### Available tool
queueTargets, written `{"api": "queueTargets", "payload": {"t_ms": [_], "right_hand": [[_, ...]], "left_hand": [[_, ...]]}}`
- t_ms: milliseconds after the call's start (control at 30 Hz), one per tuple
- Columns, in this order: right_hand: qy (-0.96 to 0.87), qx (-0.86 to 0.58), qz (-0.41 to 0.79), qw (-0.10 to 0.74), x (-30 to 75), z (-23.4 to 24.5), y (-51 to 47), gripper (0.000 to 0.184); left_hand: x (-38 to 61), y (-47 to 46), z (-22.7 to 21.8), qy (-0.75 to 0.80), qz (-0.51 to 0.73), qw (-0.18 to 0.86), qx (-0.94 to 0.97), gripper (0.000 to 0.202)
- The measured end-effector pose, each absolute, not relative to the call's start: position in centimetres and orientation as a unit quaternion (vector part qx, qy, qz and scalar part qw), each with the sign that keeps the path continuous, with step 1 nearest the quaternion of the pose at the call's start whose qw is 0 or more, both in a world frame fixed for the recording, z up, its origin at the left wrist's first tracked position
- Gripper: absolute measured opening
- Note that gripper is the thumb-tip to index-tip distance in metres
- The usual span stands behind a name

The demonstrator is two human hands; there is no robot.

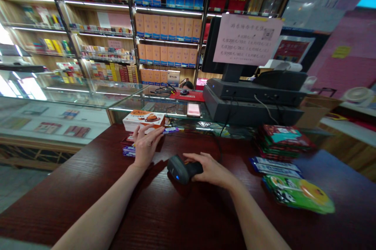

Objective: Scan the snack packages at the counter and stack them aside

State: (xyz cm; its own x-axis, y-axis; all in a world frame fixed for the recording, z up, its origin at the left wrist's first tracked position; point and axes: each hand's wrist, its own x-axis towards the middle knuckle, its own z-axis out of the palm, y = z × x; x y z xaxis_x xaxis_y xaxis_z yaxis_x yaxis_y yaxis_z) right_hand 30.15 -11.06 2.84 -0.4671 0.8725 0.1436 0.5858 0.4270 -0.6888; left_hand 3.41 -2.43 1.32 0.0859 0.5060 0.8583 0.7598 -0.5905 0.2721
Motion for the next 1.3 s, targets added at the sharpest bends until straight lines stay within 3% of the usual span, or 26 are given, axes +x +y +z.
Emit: {"api": "queueTargets", "payload": {"t_ms": [500, 1033, 1300], "right_hand": [[-0.763, -0.456, 0.247, 0.386, 30.2, 4.0, -11.2, 0.079], [-0.776, -0.469, 0.248, 0.341, 30.1, 4.1, -11.5, 0.079], [-0.813, -0.431, 0.276, 0.278, 29.9, 3.7, -11.3, 0.078]], "left_hand": [[3.5, -2.3, 1.1, -0.434, -0.516, 0.11, -0.73, 0.022], [3.6, -2.2, 1.0, -0.419, -0.523, 0.116, -0.733, 0.022], [3.6, -2.1, 1.0, -0.427, -0.534, 0.104, -0.722, 0.021]]}}
